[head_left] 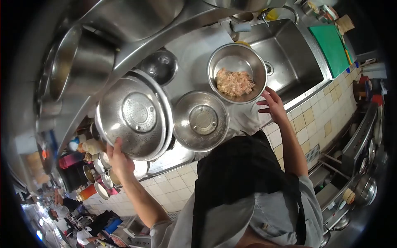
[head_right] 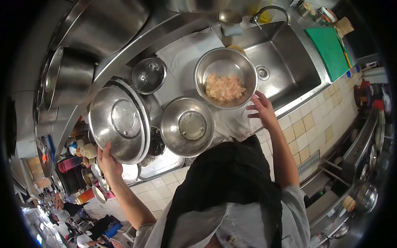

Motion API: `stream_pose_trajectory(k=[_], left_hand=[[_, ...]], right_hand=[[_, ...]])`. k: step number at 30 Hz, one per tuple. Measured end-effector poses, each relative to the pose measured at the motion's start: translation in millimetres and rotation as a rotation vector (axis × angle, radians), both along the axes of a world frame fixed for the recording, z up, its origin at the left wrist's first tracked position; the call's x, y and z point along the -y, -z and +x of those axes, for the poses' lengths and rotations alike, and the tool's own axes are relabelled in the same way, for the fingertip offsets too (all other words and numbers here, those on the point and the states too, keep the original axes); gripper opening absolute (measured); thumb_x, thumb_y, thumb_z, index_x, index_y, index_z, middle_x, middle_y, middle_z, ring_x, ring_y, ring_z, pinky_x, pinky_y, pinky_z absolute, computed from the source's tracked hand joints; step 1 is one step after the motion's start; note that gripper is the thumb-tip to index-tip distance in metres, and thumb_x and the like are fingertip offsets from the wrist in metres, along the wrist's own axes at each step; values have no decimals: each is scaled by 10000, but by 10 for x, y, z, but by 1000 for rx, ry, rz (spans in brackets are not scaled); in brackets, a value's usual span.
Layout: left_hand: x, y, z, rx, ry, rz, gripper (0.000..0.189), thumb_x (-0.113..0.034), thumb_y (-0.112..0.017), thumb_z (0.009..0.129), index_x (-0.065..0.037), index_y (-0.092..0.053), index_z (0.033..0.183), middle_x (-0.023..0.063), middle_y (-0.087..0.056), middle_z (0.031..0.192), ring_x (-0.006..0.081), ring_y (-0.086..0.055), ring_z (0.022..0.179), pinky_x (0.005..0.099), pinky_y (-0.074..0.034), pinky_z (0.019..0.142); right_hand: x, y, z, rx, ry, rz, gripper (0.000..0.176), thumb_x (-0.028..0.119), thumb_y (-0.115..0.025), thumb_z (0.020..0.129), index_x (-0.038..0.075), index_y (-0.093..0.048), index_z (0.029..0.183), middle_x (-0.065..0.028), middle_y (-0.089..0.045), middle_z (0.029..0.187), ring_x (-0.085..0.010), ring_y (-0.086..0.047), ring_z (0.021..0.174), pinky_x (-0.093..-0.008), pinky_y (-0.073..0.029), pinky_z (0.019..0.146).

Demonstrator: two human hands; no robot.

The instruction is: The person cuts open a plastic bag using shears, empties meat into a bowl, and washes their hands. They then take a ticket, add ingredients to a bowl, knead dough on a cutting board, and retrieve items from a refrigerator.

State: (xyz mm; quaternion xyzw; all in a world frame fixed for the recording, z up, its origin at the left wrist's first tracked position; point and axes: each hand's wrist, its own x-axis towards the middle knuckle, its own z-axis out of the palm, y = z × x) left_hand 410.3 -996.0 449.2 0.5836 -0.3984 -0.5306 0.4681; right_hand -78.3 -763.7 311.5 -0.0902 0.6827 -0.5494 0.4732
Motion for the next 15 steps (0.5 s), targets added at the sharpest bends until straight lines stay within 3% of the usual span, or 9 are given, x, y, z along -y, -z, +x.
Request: stream_pose_trajectory(k=[2,4,5,7,10,12,15], left_hand=[[-111,55,-63,-38,34,-34,348,-39,-593,964,29,-577,1305,122,-690,1179,215,-680,1032,342,-554,894],[-287,138,-34,-43,64,-21,358,-48,-596,965,18,-569,1316,122,-688,1174,213,-678,1037,344,-554,895],[-435,171,-75,-51,51,49,364,-45,-595,964,30,-567,1319,124,-681,1178,201,-660,1036,338,-533,899],[-744,159,-271,-13,18,157,379,-62,-602,959,34,-562,1323,125,-680,1166,186,-645,1041,331,-517,908],[-1168,485,-405,37,-43,350,388,-126,-630,943,-13,-576,1310,69,-691,1032,108,-616,719,252,-488,586],[-1391,737,-550,16,-139,391,335,-100,-651,924,-5,-618,1243,90,-705,1091,187,-680,939,315,-555,808],[-1592,1086,-626,41,-80,450,339,-151,-658,934,-15,-617,1242,88,-697,1069,175,-683,877,306,-548,714]], right_hand=[[118,107,-106,-18,-12,-15,677,429,-654,981,19,-428,1469,-123,-603,1259,-201,-682,911,-365,-608,685],[217,262,-273,15,-113,44,597,424,-673,971,28,-490,1378,-107,-618,1186,-179,-680,799,-341,-603,636],[278,277,-296,15,-96,69,468,350,-679,971,38,-540,1291,-88,-641,1078,-163,-665,719,-329,-598,606],[319,451,-433,24,-140,52,430,303,-669,971,31,-550,1282,-88,-649,1043,-165,-663,715,-328,-597,607],[379,449,-547,62,-174,38,346,189,-636,963,0,-573,1247,-92,-662,979,-169,-656,689,-319,-596,607],[389,464,-587,58,-237,18,327,176,-624,968,-13,-564,1228,-105,-659,987,-177,-658,682,-313,-591,595],[347,583,-673,83,-275,-14,303,166,-616,971,-15,-556,1206,-112,-656,985,-185,-663,685,-307,-580,575]])
